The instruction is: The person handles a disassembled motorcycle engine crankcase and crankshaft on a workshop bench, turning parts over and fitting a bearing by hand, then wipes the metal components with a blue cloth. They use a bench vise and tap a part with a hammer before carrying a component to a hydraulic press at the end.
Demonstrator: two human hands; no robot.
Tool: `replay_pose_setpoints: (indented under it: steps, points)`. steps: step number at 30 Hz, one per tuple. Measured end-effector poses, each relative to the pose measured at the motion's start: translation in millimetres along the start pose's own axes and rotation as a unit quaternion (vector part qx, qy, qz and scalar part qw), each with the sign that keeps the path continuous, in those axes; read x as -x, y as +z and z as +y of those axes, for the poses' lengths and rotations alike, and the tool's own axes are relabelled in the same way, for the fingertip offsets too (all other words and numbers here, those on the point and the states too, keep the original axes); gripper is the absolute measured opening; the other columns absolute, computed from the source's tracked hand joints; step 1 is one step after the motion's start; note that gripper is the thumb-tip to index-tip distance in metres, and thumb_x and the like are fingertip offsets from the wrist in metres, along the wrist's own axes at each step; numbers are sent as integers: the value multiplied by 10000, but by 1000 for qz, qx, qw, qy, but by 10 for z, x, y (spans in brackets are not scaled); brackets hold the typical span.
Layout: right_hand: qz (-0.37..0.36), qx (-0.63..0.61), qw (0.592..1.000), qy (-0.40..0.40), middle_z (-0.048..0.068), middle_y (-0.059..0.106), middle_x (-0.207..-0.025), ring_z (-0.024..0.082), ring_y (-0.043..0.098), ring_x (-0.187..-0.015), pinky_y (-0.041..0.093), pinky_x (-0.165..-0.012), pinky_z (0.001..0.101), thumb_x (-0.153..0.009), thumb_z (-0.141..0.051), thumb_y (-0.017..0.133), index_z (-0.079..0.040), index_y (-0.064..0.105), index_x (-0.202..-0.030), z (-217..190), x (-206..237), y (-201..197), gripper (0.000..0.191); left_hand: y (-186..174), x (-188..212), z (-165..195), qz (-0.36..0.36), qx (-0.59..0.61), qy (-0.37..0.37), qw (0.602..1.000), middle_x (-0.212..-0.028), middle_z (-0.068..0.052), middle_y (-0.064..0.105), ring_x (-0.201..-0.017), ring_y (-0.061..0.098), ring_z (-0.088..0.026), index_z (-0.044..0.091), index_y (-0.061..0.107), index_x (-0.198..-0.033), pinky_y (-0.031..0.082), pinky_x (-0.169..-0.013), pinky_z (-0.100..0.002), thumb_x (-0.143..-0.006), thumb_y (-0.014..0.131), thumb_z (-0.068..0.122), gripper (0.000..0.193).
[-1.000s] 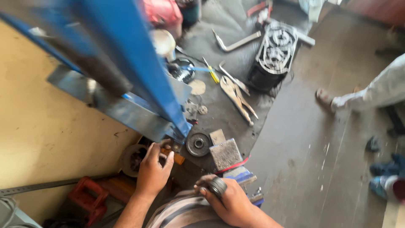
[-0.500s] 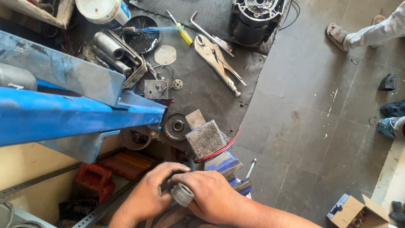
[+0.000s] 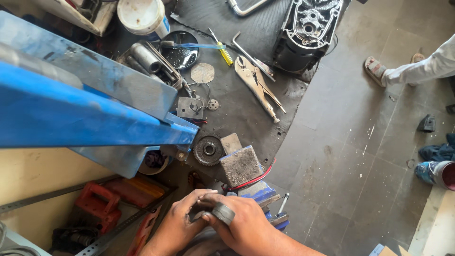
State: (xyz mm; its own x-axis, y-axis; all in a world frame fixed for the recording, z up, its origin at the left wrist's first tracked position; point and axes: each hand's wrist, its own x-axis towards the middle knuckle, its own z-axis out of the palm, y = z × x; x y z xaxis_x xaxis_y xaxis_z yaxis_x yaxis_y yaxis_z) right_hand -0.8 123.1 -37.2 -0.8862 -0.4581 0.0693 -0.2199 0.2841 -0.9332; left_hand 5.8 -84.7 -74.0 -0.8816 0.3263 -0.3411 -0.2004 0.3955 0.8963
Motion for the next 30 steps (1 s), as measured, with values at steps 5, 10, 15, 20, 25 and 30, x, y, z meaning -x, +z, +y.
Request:
replay_pose_setpoints:
  steps: [5,10,15,20,25,30]
  points:
    - [7,83,996,-25,148,718,-958,367,695,-835,547,-678,449,-910,-236,733,-34,635,-1229,-49,-24,107,390,-62,95,11,44,-136,63,988,-1161,-142,736,-1091,700,-323,111,638,-1272,555,-904,-396,-722,782,58,571]
    - [-51,220,974,-30,115,710,-758,335,693,-728,542,-633,452,-865,-342,766,-65,711,-863,-108,-21,264,282,-105,305,-87,60,-266,65,960,-1065,-96,758,-1062,692,-346,124,712,-1083,551,-885,-430,-716,734,44,376]
    - [-80,293,951,-52,109,687,-687,322,694,-688,544,-639,457,-858,-430,752,-67,724,-749,-269,5,319,381,-108,564,-369,129,-166,-3,978,-988,-153,763,-960,703,-389,74,719,-1066,571,-763,-431,-850,751,153,232]
    - [-88,319,944,-10,129,685,-698,348,683,-695,540,-629,471,-785,-534,790,-43,733,-771,-416,34,351,494,-89,834,-706,87,-49,-102,990,-861,-97,794,-831,766,-219,70,711,-1035,578,-729,-329,-888,736,183,187]
    - [-35,307,951,-29,115,697,-746,337,693,-727,540,-632,464,-789,-474,777,-66,744,-890,-339,160,370,422,25,895,-1046,31,141,-80,986,-891,-17,754,-855,700,-78,38,676,-1058,565,-762,-267,-882,746,127,208]
    - [33,239,969,-62,73,726,-843,301,707,-804,544,-704,430,-863,-411,766,-118,725,-1090,-231,381,407,372,280,1030,-1126,55,211,-27,976,-927,-50,689,-871,660,-130,7,633,-1144,536,-793,-291,-932,720,122,257]
